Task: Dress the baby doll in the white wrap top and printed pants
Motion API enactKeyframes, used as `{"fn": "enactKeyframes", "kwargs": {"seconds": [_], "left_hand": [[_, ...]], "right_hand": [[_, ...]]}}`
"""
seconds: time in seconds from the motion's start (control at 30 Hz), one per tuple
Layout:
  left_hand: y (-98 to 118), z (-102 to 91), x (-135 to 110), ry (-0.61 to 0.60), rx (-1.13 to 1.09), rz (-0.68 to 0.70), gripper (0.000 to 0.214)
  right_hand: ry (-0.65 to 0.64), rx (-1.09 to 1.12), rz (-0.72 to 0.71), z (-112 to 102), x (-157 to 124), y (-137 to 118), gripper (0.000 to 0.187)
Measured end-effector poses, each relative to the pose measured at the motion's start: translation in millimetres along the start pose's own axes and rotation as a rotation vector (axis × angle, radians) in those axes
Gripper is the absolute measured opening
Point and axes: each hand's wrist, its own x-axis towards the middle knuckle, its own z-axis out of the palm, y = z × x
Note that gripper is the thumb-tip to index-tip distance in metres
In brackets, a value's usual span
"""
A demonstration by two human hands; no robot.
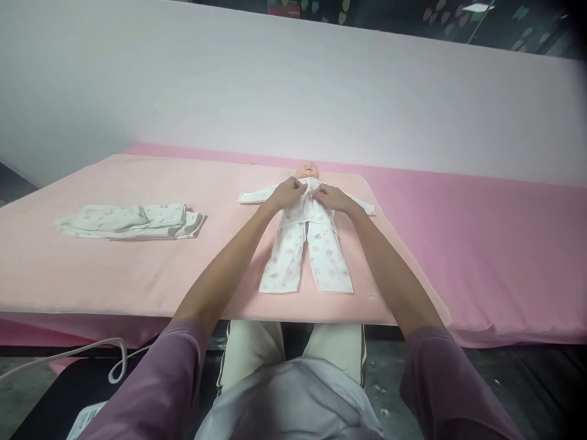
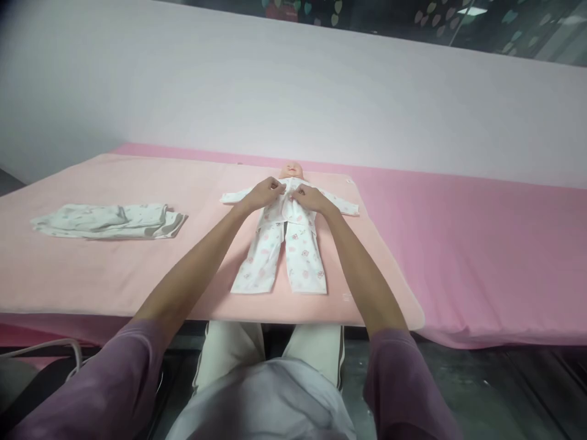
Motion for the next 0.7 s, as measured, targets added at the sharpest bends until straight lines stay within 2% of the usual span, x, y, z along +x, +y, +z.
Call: {"fn": "enactKeyframes", "kwargs": {"seconds": [0.1,0.17,0.23,0.33,0.5,0.6,0.7], "left_hand": [[-12,-11.4,23,-0.274,-0.016,-0.058,0.028],[-16,-14.2,26,-0.350,-0.040,-0.061,0.025],[-17,-14.0,23,-0.359,-0.076,-0.058,0.023],[-15,-11.0,18,-0.330,-0.075,-0.053,0.034],[-13,-8.7,17,-0.315,-0.056,-0.072,0.052],[-18,-12.6,19,-0.349,-0.096,-0.063,0.048],[-21,-18.0,21,-0.398,-0.105,-0.043,0.034]], "right_hand": [[-0.154,-0.006,-0.058,-2,14,9,0.031],[-0.208,0.058,-0.107,0,17,18,0.032],[-0.189,0.122,-0.138,4,15,25,0.031],[-0.120,0.189,-0.163,11,10,29,0.030],[-0.073,0.149,-0.161,14,8,31,0.029],[-0.066,0.120,-0.149,13,8,29,0.029],[-0.045,0.093,-0.126,12,6,23,0.028]]}}
